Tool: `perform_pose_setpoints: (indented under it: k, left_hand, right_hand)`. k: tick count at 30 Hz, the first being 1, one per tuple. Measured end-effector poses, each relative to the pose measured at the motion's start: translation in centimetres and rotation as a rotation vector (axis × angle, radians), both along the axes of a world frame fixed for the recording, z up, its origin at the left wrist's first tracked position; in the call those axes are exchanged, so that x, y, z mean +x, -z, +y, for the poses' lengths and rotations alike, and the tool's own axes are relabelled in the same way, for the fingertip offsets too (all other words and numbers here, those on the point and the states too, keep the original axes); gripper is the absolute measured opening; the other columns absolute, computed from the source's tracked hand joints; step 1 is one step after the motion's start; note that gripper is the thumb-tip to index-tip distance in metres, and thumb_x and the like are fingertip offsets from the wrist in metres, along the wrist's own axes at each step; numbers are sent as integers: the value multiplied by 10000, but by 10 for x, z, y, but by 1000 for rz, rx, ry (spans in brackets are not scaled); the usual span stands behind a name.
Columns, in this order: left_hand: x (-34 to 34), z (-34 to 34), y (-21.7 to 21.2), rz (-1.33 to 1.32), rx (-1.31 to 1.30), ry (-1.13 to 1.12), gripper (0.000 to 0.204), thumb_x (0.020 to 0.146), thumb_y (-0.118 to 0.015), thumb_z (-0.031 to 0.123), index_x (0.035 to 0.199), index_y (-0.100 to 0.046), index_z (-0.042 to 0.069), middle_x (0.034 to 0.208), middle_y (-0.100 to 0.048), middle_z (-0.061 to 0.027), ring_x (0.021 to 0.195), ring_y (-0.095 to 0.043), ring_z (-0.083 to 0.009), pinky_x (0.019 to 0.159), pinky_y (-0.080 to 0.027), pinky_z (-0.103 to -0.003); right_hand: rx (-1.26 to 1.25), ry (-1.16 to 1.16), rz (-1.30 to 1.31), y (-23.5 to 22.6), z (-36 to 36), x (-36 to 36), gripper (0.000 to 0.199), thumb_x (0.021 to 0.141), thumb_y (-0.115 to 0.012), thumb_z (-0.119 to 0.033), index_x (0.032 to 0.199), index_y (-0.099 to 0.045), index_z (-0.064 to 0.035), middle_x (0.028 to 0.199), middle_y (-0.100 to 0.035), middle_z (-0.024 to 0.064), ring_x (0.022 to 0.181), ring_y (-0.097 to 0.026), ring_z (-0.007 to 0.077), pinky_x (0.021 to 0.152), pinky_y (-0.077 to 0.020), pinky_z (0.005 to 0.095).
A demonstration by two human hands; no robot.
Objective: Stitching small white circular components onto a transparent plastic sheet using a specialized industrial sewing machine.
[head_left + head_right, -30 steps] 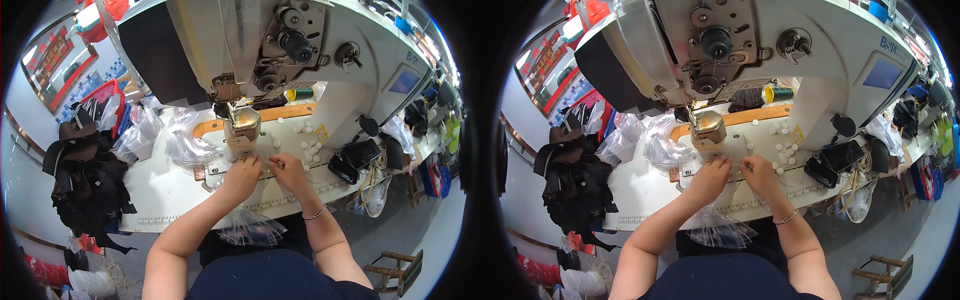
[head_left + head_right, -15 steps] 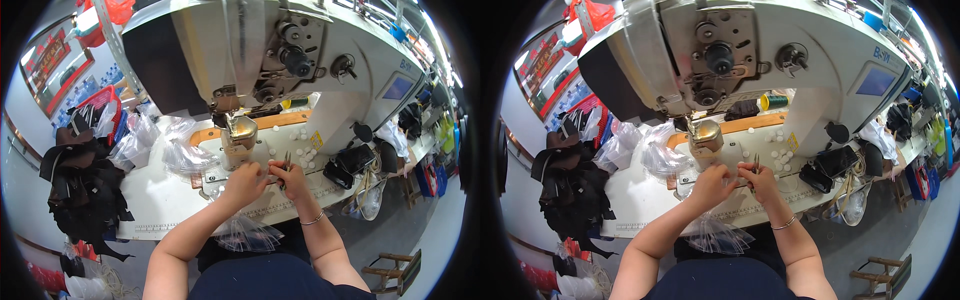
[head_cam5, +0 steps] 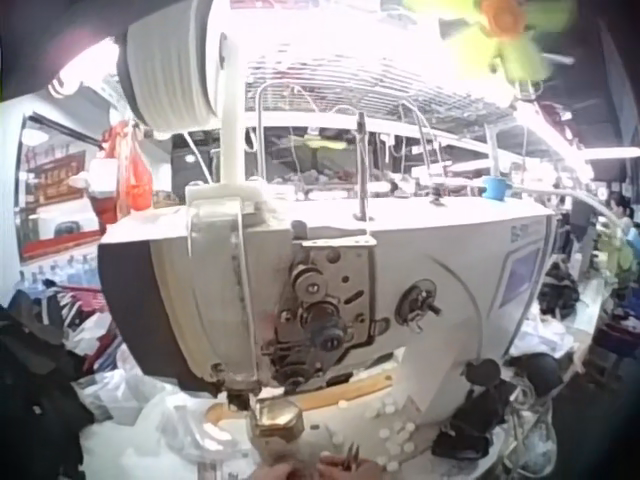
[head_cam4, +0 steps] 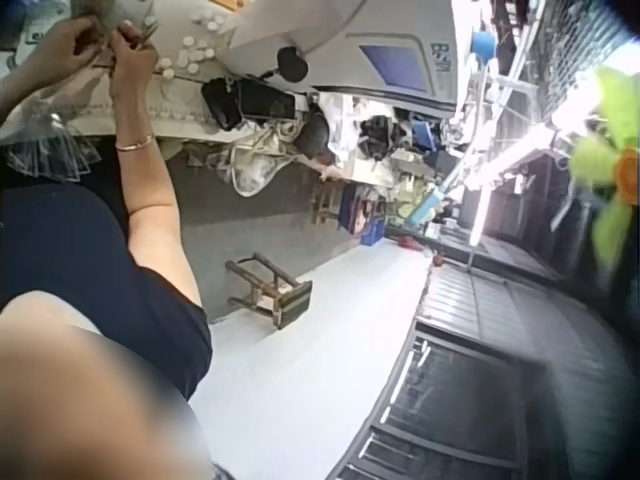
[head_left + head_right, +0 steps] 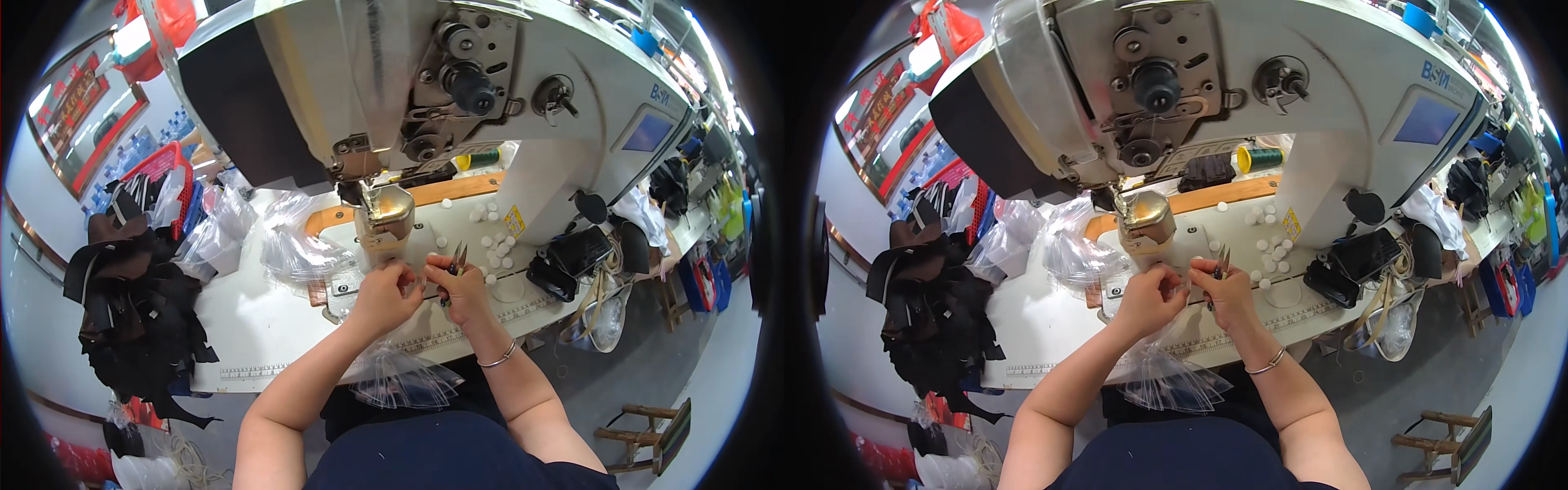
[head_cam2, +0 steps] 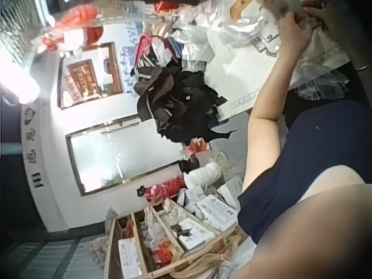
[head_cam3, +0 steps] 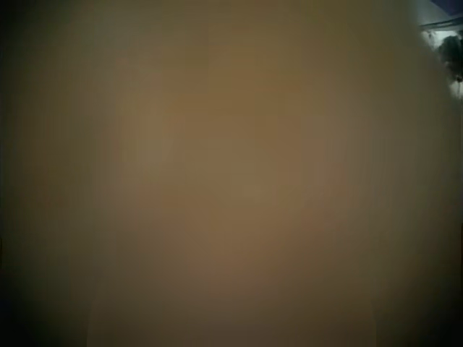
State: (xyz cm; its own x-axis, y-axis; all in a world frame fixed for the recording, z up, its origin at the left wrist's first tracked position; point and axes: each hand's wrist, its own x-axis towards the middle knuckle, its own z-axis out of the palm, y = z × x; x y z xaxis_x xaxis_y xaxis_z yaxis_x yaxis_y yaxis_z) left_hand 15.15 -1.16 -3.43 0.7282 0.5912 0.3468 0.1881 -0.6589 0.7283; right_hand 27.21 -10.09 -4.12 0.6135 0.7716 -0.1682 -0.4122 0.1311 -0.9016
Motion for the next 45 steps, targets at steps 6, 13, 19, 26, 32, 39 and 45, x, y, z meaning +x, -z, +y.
perform_pose_setpoints:
  k: [6, 13, 19, 26, 32, 39, 45]
  left_hand:
    - [2, -5, 2, -45, 53, -53, 165, 680, -644, 102, 749, -537, -4, 660, -555, -124, 566, -568, -233, 532, -450, -322]
    - [-1, -7, 8, -148, -56, -58, 138, 719, -629, 85, 773, -539, -5, 676, -556, -106, 566, -565, -186, 534, -453, -282]
    - [0, -4, 16, -163, -120, -47, 116, 761, -614, 73, 811, -543, -5, 699, -572, -71, 582, -542, -114, 538, -445, -248]
    - [-1, -2, 15, -145, -186, -34, 119, 768, -610, 76, 824, -547, -8, 696, -572, -65, 612, -553, -111, 562, -452, -243]
    - [-2, -3, -2, -166, -214, 45, 181, 778, -601, 74, 946, -580, 7, 712, -576, -74, 617, -560, -126, 571, -453, -245]
    - [5, -3, -16, -155, -177, -24, 122, 762, -640, 135, 841, -634, 42, 627, -571, -103, 512, -548, -180, 493, -437, -295]
    - [8, -8, 1, -278, -323, -97, 97, 764, -631, 99, 798, -612, 10, 614, -574, -94, 525, -566, -146, 494, -445, -259]
  right_hand:
    - [-10, 40, -3, 3, 2, -4, 228, 720, -698, -49, 929, -621, -1, 755, -620, 27, 603, -552, 47, 464, -354, 147]
    - [12, 44, 19, 8, 2, -8, 273, 693, -722, -34, 939, -609, 3, 778, -621, 18, 536, -484, 41, 462, -356, 154]
    - [55, 16, 211, 16, 7, -7, 263, 695, -718, -18, 932, -607, -3, 806, -617, 23, 566, -489, 46, 462, -350, 162]
    - [88, 13, 320, 19, 8, -8, 256, 712, -696, -4, 949, -599, -11, 810, -611, 28, 580, -488, 50, 460, -334, 162]
    - [116, -7, 340, 20, 2, -4, 251, 728, -681, -2, 962, -592, -14, 812, -606, 27, 597, -492, 48, 459, -316, 161]
    - [111, 3, 173, -5, -11, -15, 269, 712, -700, -1, 959, -595, -4, 790, -597, 18, 590, -490, 46, 457, -320, 159]
    - [99, 39, 160, -4, -11, -19, 280, 693, -720, -8, 945, -599, 5, 776, -598, 24, 570, -492, 46, 457, -334, 160]
